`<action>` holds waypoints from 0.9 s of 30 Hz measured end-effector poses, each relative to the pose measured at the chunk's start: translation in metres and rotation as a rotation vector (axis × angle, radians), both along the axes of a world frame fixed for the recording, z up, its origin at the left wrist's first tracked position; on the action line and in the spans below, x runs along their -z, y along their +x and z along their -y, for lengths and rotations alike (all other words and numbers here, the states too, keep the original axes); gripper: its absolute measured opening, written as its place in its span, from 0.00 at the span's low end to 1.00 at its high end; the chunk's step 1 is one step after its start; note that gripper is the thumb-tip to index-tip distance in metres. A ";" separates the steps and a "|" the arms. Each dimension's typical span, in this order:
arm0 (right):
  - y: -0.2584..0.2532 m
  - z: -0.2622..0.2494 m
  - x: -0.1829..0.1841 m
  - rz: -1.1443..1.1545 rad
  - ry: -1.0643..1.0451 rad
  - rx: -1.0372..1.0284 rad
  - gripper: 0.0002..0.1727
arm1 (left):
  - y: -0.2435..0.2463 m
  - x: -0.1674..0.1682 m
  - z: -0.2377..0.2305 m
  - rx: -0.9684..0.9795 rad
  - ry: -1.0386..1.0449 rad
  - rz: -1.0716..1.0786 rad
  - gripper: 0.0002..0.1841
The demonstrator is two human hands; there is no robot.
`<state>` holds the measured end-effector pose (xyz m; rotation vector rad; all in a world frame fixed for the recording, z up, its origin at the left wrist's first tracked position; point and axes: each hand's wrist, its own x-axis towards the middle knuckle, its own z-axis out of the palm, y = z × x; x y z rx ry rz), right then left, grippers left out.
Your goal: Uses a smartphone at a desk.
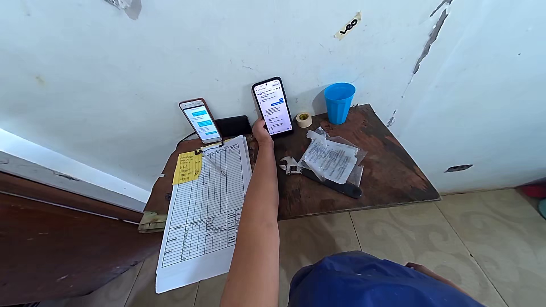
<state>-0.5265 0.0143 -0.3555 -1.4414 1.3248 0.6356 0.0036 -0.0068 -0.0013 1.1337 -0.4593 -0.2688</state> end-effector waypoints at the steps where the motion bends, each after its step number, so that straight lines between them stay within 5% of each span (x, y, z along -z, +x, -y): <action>1: 0.001 0.000 -0.001 -0.001 -0.004 0.002 0.28 | 0.000 0.000 0.000 -0.002 0.002 -0.001 0.16; 19: 0.008 -0.006 -0.019 -0.010 0.004 -0.022 0.28 | 0.000 -0.001 -0.001 0.021 0.006 0.001 0.16; 27: -0.005 0.005 0.010 -0.065 -0.034 -0.106 0.31 | 0.001 0.002 0.000 0.024 -0.020 0.008 0.16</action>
